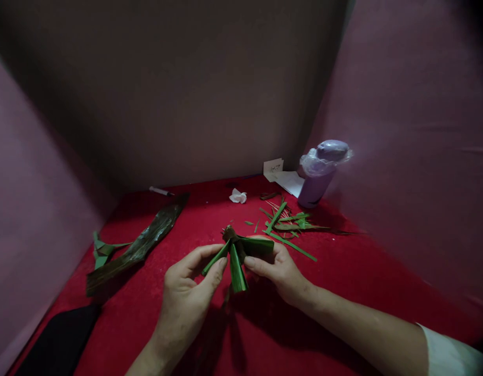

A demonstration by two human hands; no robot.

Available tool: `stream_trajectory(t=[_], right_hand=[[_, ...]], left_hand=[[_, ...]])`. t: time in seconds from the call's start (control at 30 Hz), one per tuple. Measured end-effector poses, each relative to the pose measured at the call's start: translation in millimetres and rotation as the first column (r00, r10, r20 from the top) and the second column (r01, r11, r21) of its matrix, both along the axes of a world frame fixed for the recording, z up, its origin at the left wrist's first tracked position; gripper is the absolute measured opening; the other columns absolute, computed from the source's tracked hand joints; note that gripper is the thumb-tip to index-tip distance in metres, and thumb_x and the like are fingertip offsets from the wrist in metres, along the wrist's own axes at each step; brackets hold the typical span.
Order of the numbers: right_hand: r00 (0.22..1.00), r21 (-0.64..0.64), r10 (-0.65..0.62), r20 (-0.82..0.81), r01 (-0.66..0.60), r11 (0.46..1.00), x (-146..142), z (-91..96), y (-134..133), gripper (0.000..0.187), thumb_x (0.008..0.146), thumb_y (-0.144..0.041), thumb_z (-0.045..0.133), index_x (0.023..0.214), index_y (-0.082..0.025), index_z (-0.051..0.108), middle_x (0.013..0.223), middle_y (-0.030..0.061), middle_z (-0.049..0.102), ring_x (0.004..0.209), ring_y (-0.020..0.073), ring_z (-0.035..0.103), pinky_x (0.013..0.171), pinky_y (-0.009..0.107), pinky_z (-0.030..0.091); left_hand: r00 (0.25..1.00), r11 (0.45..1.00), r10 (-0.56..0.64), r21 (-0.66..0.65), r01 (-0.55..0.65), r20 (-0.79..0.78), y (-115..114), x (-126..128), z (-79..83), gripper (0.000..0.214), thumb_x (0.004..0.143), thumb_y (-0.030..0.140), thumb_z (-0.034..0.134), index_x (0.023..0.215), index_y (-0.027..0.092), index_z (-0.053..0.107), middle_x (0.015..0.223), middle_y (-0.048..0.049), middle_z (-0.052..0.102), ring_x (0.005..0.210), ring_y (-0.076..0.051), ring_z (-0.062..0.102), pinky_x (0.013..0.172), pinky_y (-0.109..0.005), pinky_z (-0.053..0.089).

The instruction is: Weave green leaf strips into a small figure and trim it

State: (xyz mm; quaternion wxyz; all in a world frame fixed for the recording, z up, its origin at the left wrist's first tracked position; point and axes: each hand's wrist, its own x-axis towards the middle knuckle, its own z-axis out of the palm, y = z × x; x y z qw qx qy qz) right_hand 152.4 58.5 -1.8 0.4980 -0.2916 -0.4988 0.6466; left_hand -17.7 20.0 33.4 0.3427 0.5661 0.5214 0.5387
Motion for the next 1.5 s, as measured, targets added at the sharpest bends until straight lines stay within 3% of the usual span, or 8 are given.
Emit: stream_trajectory(t=[0.17,0.43,0.63,0.77,1.03,1.23,1.5], right_hand=[[1.000,0.003,0.002,0.012,-0.002,1.000,-0.1,0.0,-0.2,0.019,0.071,-0.029,0.074,0.081,-0.016,0.065,0.066,-0.0029,0.055,0.057,0.0084,0.046,0.056,0.022,0.040],[0.999,0.014,-0.021,0.050,0.021,1.000,-0.8,1.1,-0.2,0.020,0.070,-0.032,0.073,0.079,-0.017,0.064,0.065,-0.0030,0.055,0.056,0.0093,0.046,0.056,0.024,0.040],[0.995,0.032,-0.085,0.054,0.083,0.996,-3.4,3.7,-1.3,0.019,0.070,-0.031,0.073,0.076,-0.017,0.062,0.061,-0.0048,0.052,0.054,0.0083,0.043,0.054,0.023,0.038],[0.990,-0.006,-0.125,0.061,0.126,0.992,-6.1,3.9,-1.0,0.023,0.069,-0.032,0.074,0.080,-0.017,0.061,0.064,-0.0040,0.054,0.055,0.0087,0.045,0.053,0.023,0.038],[0.978,-0.033,-0.190,0.087,0.194,0.981,-4.3,0.3,2.9,0.023,0.072,-0.034,0.072,0.083,-0.017,0.060,0.055,-0.0068,0.051,0.045,0.0067,0.041,0.044,0.021,0.033],[0.979,-0.032,-0.183,0.090,0.187,0.982,-3.4,1.5,2.8,0.022,0.073,-0.033,0.071,0.084,-0.017,0.062,0.053,-0.0065,0.050,0.043,0.0062,0.040,0.040,0.020,0.031],[0.974,0.055,-0.204,0.095,0.199,0.978,-3.3,3.2,2.5,0.016,0.073,-0.030,0.069,0.080,-0.018,0.061,0.055,-0.0056,0.047,0.049,0.0079,0.041,0.040,0.020,0.030]], left_hand=[[0.991,0.995,0.001,0.095,0.012,-0.132,-0.5,-2.8,-3.7,0.018,0.079,0.022,0.066,0.096,0.025,0.071,0.094,-0.0002,0.073,0.086,-0.015,0.066,0.074,-0.023,0.051],[0.980,0.988,0.012,0.152,0.019,-0.201,0.8,-2.5,-4.1,0.018,0.082,0.021,0.063,0.098,0.025,0.069,0.092,-0.0001,0.069,0.086,-0.015,0.064,0.074,-0.025,0.050],[0.960,0.929,0.073,0.369,0.033,-0.269,0.1,-1.8,-2.2,0.027,0.082,0.009,0.060,0.101,0.027,0.065,0.110,-0.0018,0.058,0.103,-0.016,0.057,0.088,-0.030,0.046],[0.903,0.913,0.090,0.397,0.094,-0.420,-0.7,-5.0,-1.3,0.030,0.080,0.002,0.054,0.093,0.026,0.066,0.116,-0.0035,0.055,0.111,-0.019,0.053,0.093,-0.036,0.044],[0.769,0.899,0.109,0.392,0.194,-0.630,-1.7,-2.6,3.4,0.035,0.079,0.012,0.059,0.112,0.023,0.059,0.128,-0.0085,0.049,0.122,-0.028,0.043,0.101,-0.049,0.037],[0.736,0.887,0.163,0.425,0.183,-0.657,2.0,-3.5,0.5,0.035,0.078,0.012,0.060,0.111,0.022,0.059,0.125,-0.0094,0.051,0.119,-0.029,0.044,0.099,-0.050,0.038],[0.792,0.883,0.181,0.451,0.131,-0.584,4.4,-6.7,-0.9,0.028,0.080,0.006,0.054,0.102,0.022,0.061,0.111,-0.0077,0.058,0.108,-0.025,0.050,0.091,-0.046,0.043]])
